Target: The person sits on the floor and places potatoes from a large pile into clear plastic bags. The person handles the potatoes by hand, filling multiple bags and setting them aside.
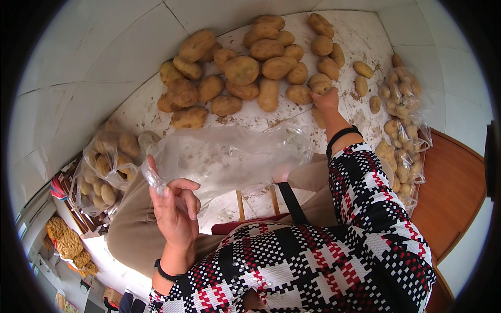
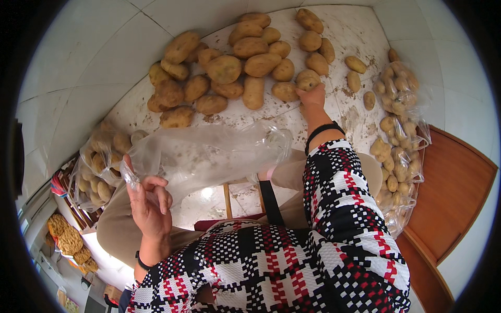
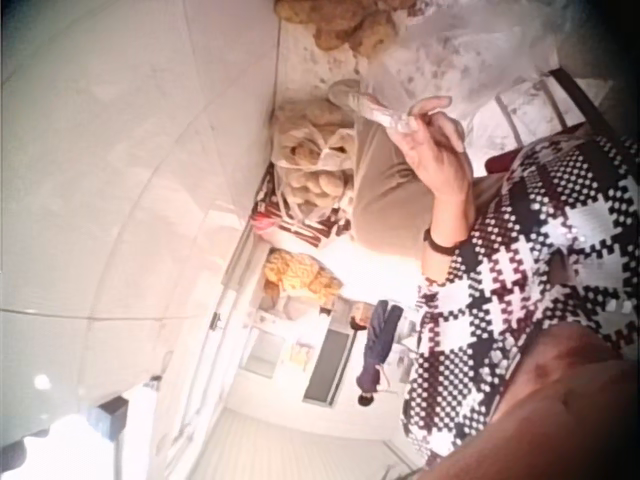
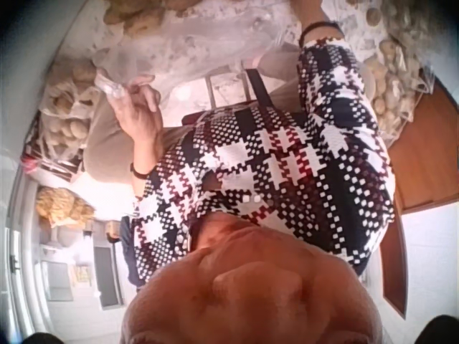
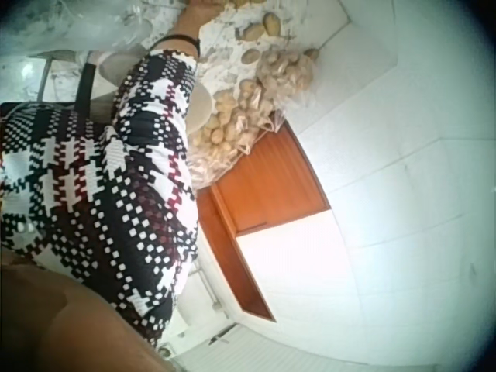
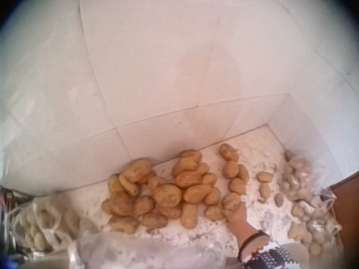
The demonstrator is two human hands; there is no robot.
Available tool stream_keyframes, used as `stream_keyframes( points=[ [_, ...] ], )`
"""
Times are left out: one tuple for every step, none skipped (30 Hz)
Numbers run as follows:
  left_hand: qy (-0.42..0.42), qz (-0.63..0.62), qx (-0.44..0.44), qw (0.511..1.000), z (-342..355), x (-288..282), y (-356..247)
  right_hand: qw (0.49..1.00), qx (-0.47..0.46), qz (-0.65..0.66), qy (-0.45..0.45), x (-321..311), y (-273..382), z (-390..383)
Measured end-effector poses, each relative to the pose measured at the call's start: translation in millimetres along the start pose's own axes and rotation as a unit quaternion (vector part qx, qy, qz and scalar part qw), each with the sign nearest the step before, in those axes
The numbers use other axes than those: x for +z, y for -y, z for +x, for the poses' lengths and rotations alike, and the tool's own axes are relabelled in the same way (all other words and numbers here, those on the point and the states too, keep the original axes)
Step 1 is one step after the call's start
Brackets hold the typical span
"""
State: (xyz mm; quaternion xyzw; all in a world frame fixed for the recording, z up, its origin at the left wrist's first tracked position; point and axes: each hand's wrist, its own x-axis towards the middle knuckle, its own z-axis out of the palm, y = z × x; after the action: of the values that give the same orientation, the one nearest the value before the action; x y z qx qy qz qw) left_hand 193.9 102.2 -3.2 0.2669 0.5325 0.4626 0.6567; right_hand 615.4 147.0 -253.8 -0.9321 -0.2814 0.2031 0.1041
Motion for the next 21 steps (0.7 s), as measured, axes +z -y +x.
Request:
stream_keyframes(
  points=[
    [-0.003, -0.005, -0.007, 1.0, -0.4, 0.1, 0.1, 1.0, 0.001, -0.003, -0.001, -2.1, 2.3, -0.4],
    [-0.002, -0.012, -0.01, 1.0, -0.4, -0.3, 0.2, 1.0, -0.009, 0.018, -0.019, -5.6, 6.7, -1.3],
    [-0.001, -0.018, -0.014, 1.0, -1.2, -0.3, 0.2, 0.999, -0.009, 0.035, -0.029, -12.3, 12.3, -2.1],
    [-0.003, -0.024, -0.012, 1.0, -1.8, -0.1, 0.6, 0.998, -0.005, 0.05, -0.041, -21.1, 19.4, -3.7],
    [-0.003, -0.042, -0.018, 0.999, -2.8, 0.2, 1.2, 0.994, -0.026, 0.102, -0.032, -31.6, 31.2, -3.7],
    [-0.006, -0.054, -0.023, 0.998, -4.0, 0.6, 1.7, 0.988, -0.029, 0.151, -0.027, -42.3, 45.6, -5.8],
    [-0.007, -0.067, -0.021, 0.998, -5.2, 1.0, 2.6, 0.962, -0.061, 0.258, 0.063, -56.0, 61.1, -9.8],
    [-0.004, -0.08, -0.024, 0.997, -7.2, 1.8, 4.0, 0.92, -0.074, 0.354, 0.149, -72.1, 78.1, -14.9],
    [0.005, -0.072, -0.023, 0.997, -8.8, 2.1, 5.2, 0.879, -0.089, 0.407, 0.233, -86.8, 94.1, -24.9],
    [0.012, -0.07, -0.027, 0.997, -10.5, 2.4, 6.5, 0.829, -0.102, 0.452, 0.312, -101.2, 110.8, -36.4],
    [0.021, -0.068, -0.026, 0.997, -12.3, 2.3, 7.5, 0.772, -0.111, 0.492, 0.386, -113.7, 127.4, -50.4],
    [0.025, -0.068, -0.028, 0.997, -14.5, 1.8, 8.5, 0.738, -0.164, 0.466, 0.459, -125.2, 141.3, -67.3],
    [0.031, -0.068, -0.029, 0.997, -16.1, 1.4, 9.7, 0.707, -0.209, 0.432, 0.519, -133.7, 153.1, -85.6],
    [0.036, -0.069, -0.03, 0.997, -17.3, 0.5, 10.5, 0.658, -0.265, 0.404, 0.577, -135.3, 162.3, -107.1],
    [0.039, -0.068, -0.028, 0.997, -18.5, -0.8, 11.3, 0.624, -0.309, 0.36, 0.621, -129.4, 171.4, -128.9],
    [0.041, -0.068, -0.027, 0.996, -19.5, -2.3, 12.1, 0.586, -0.366, 0.307, 0.655, -114.5, 181.8, -150.5],
    [0.044, -0.068, -0.025, 0.996, -20.6, -4.0, 13.0, 0.556, -0.413, 0.241, 0.68, -97.9, 189.8, -170.9],
    [0.043, -0.062, -0.025, 0.997, -21.4, -5.7, 13.9, 0.56, -0.383, 0.187, 0.71, -84.1, 190.0, -190.1],
    [0.04, -0.066, -0.025, 0.997, -22.7, -7.8, 14.4, 0.545, -0.36, 0.152, 0.742, -68.1, 186.2, -209.2],
    [0.036, -0.07, -0.025, 0.997, -24.0, -10.0, 14.8, 0.558, -0.319, 0.093, 0.76, -46.9, 184.2, -224.9],
    [0.033, -0.073, -0.026, 0.996, -24.8, -12.4, 14.8, 0.552, -0.287, 0.055, 0.781, -25.0, 180.0, -236.7]
  ],
)
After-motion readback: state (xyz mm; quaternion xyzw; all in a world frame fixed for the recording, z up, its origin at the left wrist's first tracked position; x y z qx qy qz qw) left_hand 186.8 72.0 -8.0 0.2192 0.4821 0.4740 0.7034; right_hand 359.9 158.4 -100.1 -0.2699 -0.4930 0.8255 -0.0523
